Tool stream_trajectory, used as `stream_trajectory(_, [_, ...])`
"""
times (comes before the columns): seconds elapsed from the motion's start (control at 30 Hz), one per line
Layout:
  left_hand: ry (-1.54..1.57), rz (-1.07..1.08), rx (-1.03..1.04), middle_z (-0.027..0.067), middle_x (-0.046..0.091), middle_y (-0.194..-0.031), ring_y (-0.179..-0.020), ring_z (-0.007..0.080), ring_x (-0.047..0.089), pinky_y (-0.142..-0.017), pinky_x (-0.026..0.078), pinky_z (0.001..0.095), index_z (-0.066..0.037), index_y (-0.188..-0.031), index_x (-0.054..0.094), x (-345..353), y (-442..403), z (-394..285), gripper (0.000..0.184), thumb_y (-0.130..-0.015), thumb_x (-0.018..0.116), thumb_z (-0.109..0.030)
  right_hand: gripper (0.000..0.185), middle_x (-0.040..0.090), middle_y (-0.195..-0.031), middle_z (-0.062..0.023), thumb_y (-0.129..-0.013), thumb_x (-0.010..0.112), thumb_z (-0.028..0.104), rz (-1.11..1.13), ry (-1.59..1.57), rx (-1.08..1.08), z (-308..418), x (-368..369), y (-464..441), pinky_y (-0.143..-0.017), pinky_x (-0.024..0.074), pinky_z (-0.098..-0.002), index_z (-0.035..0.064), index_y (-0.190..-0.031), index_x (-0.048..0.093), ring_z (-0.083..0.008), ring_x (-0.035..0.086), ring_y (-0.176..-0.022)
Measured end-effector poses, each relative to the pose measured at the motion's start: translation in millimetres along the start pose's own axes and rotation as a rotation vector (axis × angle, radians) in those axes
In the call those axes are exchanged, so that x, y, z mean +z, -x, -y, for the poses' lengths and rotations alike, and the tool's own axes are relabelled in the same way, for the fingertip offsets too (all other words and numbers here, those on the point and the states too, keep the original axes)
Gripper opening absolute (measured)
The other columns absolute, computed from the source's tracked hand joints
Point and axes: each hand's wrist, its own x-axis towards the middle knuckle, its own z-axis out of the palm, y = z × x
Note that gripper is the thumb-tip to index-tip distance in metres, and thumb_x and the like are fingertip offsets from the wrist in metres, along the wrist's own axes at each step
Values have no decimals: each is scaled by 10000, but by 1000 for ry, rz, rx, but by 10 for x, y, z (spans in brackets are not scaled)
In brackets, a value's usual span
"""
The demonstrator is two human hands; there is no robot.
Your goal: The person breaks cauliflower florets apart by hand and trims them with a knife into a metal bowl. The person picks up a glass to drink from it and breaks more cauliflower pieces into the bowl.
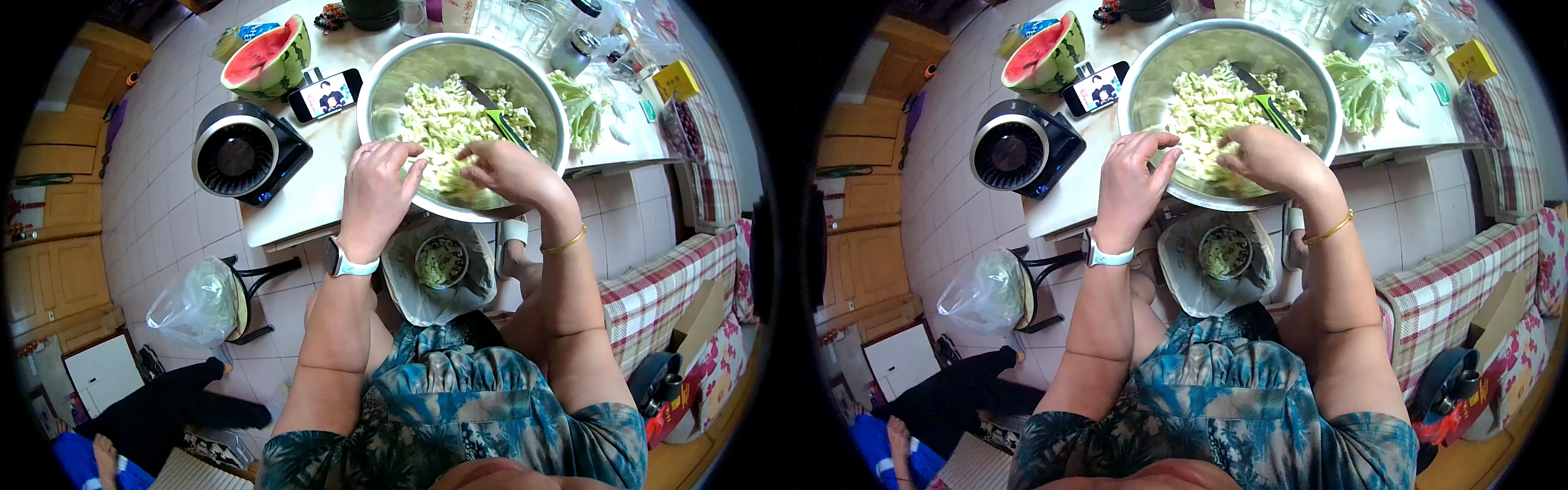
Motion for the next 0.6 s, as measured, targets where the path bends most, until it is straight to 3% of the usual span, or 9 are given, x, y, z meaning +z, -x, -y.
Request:
stream_trajectory(0.03, [2,0,1,120,763,-1020,-993,338,705,-932,526,413,-43,-1016,748,-2,-1,2,148,-925,748,-160,328,766,-1052,-231,-983,681,273,-72,-293,-83,25,-20,6,-892,576,-440,-4,-1148,740,-381,746,-993])
stream_trajectory(0.07, [10,-1,-3,125,762,-1022,-977,339,703,-909,532,415,-40,-1025,747,-9,-3,3,156,-931,745,-164,345,772,-1118,-197,-988,688,225,-155,-321,-183,35,-68,6,-931,566,-409,10,-1258,703,-347,745,-1046])
stream_trajectory(0.17, [39,-5,-43,129,760,-1020,-942,331,702,-856,541,413,-32,-1047,744,-36,10,-12,161,-946,731,-157,275,780,-1083,-174,-996,677,209,-371,-264,-175,-17,-157,-13,-886,577,-423,-7,-1155,735,-340,755,-980])
stream_trajectory(0.23, [58,-7,-75,128,758,-1016,-922,323,703,-827,544,411,-29,-1061,743,-45,-1,-9,159,-955,721,-145,231,773,-1006,-188,-985,672,198,-375,-207,-83,-54,-198,-3,-844,576,-447,6,-1086,752,-363,747,-919])
stream_trajectory(0.37, [58,-134,-108,124,727,-1108,-1039,335,682,-914,535,430,-36,-1095,729,-75,-22,43,161,-948,699,-97,192,752,-947,-217,-950,655,151,-169,-57,-12,-91,-68,6,-847,569,-483,42,-1058,770,-397,729,-904])
stream_trajectory(0.47, [54,-187,-134,115,696,-1185,-1119,338,661,-970,526,442,-40,-1119,717,-59,-13,81,190,-933,701,-77,203,765,-1066,-181,-965,672,92,-13,-93,-178,69,127,-46,-895,567,-426,49,-1151,742,-348,738,-989])
stream_trajectory(0.5, [53,-185,-135,115,696,-1185,-1119,338,661,-970,526,442,-40,-1119,717,-46,-3,89,190,-933,701,-77,225,762,-1070,-183,-964,665,110,8,-149,-318,65,240,-82,-894,565,-441,65,-1171,739,-371,731,-997])
stream_trajectory(0.57, [35,-139,-137,114,702,-1185,-1114,331,663,-983,520,444,-37,-1115,718,-29,4,94,196,-926,715,-90,192,750,-1016,-209,-958,649,157,125,46,-148,16,307,-88,-856,564,-483,51,-1087,745,-403,721,-950])
stream_trajectory(0.6, [34,-139,-137,114,702,-1185,-1114,331,663,-983,520,444,-37,-1115,718,-36,9,85,196,-926,715,-90,182,739,-973,-218,-955,635,174,69,186,-66,-6,277,-92,-830,560,-503,44,-1028,739,-415,714,-920])
